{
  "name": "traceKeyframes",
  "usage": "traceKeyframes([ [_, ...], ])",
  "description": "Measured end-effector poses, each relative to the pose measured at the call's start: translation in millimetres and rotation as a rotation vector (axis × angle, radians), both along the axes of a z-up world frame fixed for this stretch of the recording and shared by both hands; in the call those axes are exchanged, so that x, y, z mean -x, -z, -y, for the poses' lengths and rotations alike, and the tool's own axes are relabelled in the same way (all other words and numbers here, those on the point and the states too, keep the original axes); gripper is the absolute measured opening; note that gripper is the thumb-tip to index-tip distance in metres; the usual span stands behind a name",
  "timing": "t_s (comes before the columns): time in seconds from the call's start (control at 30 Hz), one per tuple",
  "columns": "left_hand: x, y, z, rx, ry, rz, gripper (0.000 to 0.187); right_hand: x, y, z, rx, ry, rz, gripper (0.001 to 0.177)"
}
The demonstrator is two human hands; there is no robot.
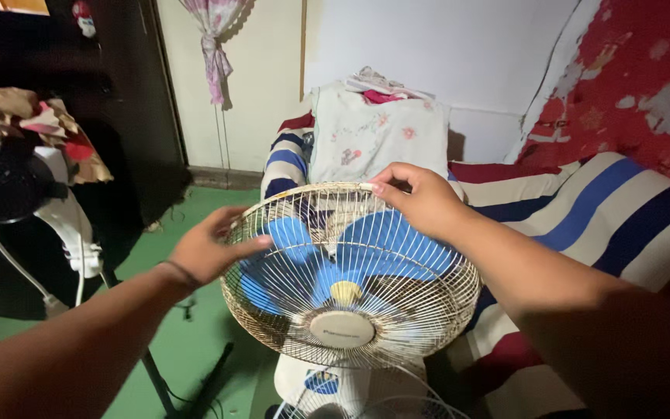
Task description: The person attaches a blue fan blade to the motor hub of a pedestal fan and secures it with a nut. They then place the front wire cage over the blades and rotate it to lock it into place.
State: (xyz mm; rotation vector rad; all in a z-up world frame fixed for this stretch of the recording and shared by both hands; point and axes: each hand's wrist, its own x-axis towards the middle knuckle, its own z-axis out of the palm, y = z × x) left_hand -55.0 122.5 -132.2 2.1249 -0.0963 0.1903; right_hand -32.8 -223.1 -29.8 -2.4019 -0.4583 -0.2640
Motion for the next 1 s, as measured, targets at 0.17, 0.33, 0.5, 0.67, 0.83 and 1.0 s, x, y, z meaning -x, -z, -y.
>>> traceKeyframes([
  [0.17, -13, 49, -55, 0.662, -0.215, -0.373, 0.057, -5, -6, 0, -0.09, -0.099, -0.114, 0.031],
  [0.33, -11, 98, -79, 0.844, -0.424, -0.64, 0.059, 4, -11, -1, 0.121, -0.062, -0.041, 0.062],
  [0.5, -13, 101, -38, 0.87, -0.4, -0.708, 0.061, 0, -20, -13, 0.235, -0.01, -0.086, 0.064],
  [0.67, -7, 60, -20, 0.795, -0.359, -0.694, 0.06, 6, -27, -18, 0.188, 0.05, -0.183, 0.063],
  [0.83, -19, 47, -25, 0.913, -0.287, -0.758, 0.059, 17, -30, -22, 0.119, 0.058, -0.218, 0.064],
  [1.0, -47, 66, -37, 0.669, -0.377, -0.564, 0.048, 24, -30, -34, 0.245, 0.151, -0.185, 0.069],
])
